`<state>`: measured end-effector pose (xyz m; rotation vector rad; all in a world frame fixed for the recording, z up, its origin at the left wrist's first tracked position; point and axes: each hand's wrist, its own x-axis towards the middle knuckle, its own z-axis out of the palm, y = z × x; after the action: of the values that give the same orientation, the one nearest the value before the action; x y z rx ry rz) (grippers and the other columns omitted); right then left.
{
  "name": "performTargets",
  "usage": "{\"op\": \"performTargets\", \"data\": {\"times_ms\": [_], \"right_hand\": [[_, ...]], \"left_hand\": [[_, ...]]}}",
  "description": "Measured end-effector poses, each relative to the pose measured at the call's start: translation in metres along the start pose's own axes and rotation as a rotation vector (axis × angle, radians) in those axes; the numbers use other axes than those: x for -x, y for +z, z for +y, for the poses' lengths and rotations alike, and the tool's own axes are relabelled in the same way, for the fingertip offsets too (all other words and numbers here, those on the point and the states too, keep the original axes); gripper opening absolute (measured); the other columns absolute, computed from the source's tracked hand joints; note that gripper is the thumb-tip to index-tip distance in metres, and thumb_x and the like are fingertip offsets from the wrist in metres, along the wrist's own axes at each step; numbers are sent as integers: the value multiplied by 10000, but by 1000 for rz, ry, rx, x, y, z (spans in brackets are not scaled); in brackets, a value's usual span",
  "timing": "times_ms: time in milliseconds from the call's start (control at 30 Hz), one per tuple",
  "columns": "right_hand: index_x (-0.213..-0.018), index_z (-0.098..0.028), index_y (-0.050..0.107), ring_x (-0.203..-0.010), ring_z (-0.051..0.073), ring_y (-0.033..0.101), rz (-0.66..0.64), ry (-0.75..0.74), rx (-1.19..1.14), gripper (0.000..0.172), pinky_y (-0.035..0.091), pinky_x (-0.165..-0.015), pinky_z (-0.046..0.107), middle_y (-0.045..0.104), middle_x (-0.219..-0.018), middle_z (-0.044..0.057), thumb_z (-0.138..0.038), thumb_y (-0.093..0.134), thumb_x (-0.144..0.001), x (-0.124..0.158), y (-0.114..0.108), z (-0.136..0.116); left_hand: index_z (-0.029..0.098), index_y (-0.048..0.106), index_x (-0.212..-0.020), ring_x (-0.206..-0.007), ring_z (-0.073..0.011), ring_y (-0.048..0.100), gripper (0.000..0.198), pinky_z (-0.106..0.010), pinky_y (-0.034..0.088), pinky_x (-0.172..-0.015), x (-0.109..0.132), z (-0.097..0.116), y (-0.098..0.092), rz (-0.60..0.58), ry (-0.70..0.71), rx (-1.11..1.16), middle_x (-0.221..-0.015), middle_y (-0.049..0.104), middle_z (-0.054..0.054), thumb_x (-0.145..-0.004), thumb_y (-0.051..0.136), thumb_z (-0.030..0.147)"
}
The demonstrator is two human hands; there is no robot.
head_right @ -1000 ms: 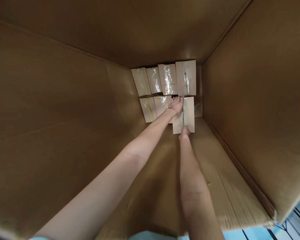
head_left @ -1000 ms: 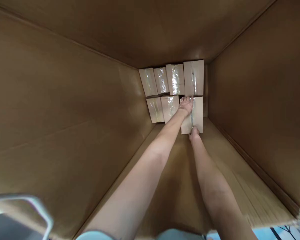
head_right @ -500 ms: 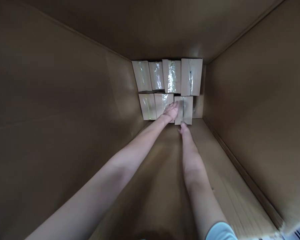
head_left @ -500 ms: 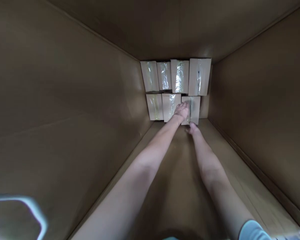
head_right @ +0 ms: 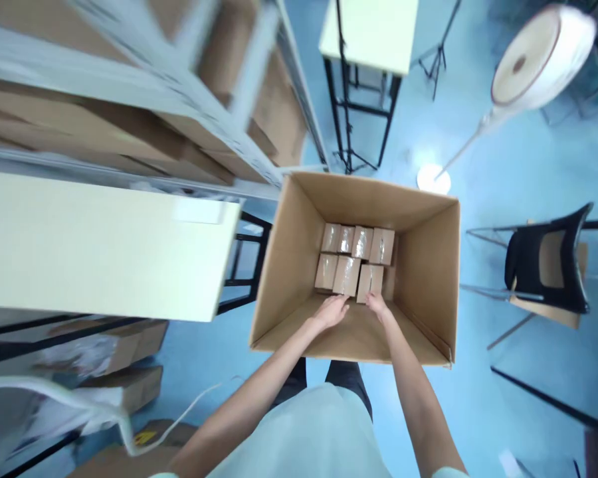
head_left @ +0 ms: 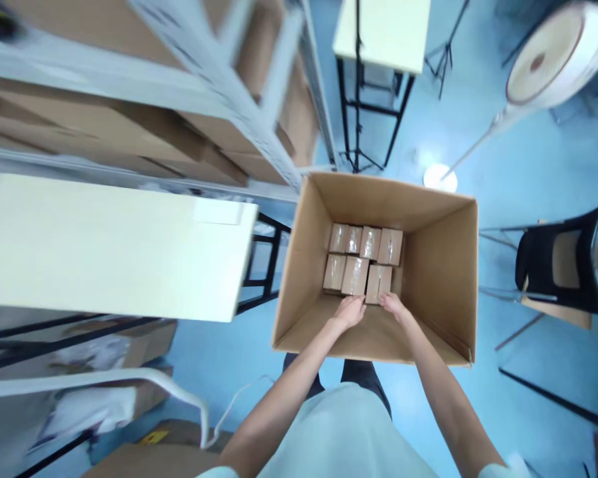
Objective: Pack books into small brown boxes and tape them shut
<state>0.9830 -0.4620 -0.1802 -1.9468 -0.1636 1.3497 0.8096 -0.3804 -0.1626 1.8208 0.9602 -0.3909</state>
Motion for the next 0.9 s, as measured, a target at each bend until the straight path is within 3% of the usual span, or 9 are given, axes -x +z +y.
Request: {"op": "performTargets", "data": {"times_ms": [100,167,300,433,600,767,900], "right_hand": [[-798,-217,715,-879,307,761,-74,-43,56,394,618,-868,477,786,-846,115,-576,866,-742,58,4,-39],[-889,-213,759,-954,332,785,-116,-116,69,476,619,-907,482,821,-955,141,-631,880,-694,100,13,-54],[-1145,-207,808,-1154,377,784,-164,-378,10,671,614,-1006,509,834,-1209,177,-712,869,-709,187,64,-68],[-1156,-195,817,-1158,367,797,-293,-537,47,633,624,-1036,507,835,-1223,182,-721,829,-804,283,160,-75],[-1229,-220,810,-1165,339,797,-597,-694,230,548,623,-1051,493,827,-1266,162,-660,785,-903,391,295,-73],[-1176,-205,826,-1113,341,804,-708,-784,343,539,622,-1029,503,836,-1220,167,-670,768,-909,457,409,-55],[-1169,-207,826,-1106,349,806,-807,-768,433,587,631,-990,507,837,-1216,171,-715,778,-880,492,480,-39]], "left_hand": [[166,713,-1399,-1424,-348,661,400,-483,465,-1257,74,5,-43,225,52,79,-1454,734,-180,-1031,566,219],[202,742,-1334,-1340,-309,717,359,-449,521,-1197,125,1,-68,392,97,180,-1386,774,-136,-1027,558,221],[224,783,-1077,-1096,-256,789,206,-392,605,-1015,235,-24,-105,704,172,386,-1143,837,-73,-989,598,250],[224,769,-972,-1041,-223,784,132,-368,589,-1003,350,-69,-122,977,264,542,-1077,838,-55,-960,640,251],[224,755,-900,-1025,-220,787,78,-370,585,-998,485,-149,-119,1247,273,683,-1057,838,-66,-924,681,222],[223,748,-886,-1017,-217,783,81,-363,585,-988,602,-232,-109,1462,228,731,-1055,829,-68,-917,679,195],[228,761,-927,-1029,-216,780,99,-371,585,-1012,676,-281,-100,1634,162,783,-1071,826,-69,-956,666,229]]}}
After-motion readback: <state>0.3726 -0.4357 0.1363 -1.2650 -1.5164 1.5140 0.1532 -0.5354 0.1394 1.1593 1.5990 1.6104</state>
